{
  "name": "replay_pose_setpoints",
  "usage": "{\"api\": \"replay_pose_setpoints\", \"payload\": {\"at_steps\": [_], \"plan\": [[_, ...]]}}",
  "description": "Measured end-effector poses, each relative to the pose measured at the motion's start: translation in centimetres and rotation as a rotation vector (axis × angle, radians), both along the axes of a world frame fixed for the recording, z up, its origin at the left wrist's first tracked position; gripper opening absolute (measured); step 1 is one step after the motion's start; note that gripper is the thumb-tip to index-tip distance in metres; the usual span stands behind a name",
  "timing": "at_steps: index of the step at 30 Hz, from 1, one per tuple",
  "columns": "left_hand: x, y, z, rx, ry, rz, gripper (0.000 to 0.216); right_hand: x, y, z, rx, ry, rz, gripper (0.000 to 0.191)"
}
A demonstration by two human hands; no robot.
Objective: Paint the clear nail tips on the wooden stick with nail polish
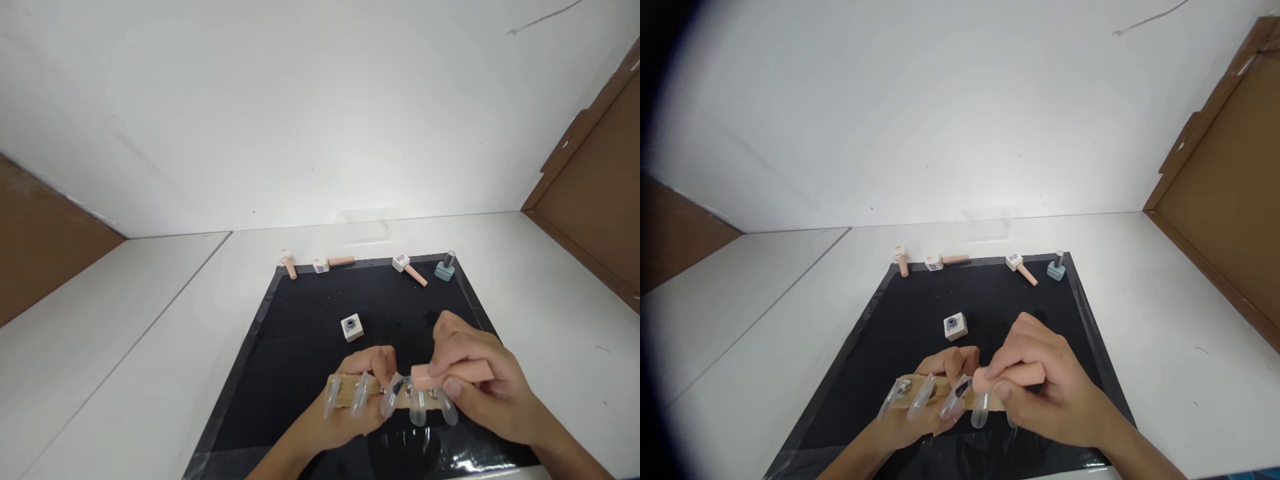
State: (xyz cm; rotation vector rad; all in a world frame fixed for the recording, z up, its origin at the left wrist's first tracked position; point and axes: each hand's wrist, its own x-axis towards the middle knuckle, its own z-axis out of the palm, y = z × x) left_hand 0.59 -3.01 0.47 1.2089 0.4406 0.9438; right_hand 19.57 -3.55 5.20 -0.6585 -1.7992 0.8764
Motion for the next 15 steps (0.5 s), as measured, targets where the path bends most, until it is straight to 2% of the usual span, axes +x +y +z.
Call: {"api": "replay_pose_setpoints", "payload": {"at_steps": [2, 4, 6, 11, 15], "plan": [[-0.05, -0.19, -0.13, -0.113, -0.044, -0.056, 0.037, 0.08, -0.03, -0.19, -0.016, 0.017, -0.047, 0.009], [-0.06, -0.25, -0.25, -0.158, -0.075, -0.082, 0.038, 0.06, -0.01, -0.25, -0.012, 0.044, -0.035, 0.012], [0.0, -0.19, -0.33, -0.148, -0.114, -0.096, 0.037, -0.02, 0.04, -0.19, 0.006, 0.036, 0.01, 0.015], [0.05, -0.1, -0.48, -0.187, -0.158, -0.149, 0.036, -0.13, 0.06, -0.12, -0.029, 0.035, -0.05, 0.015], [-0.03, -0.25, -0.64, -0.178, -0.185, -0.169, 0.033, -0.03, -0.1, -0.31, -0.028, 0.032, -0.001, 0.015]]}}
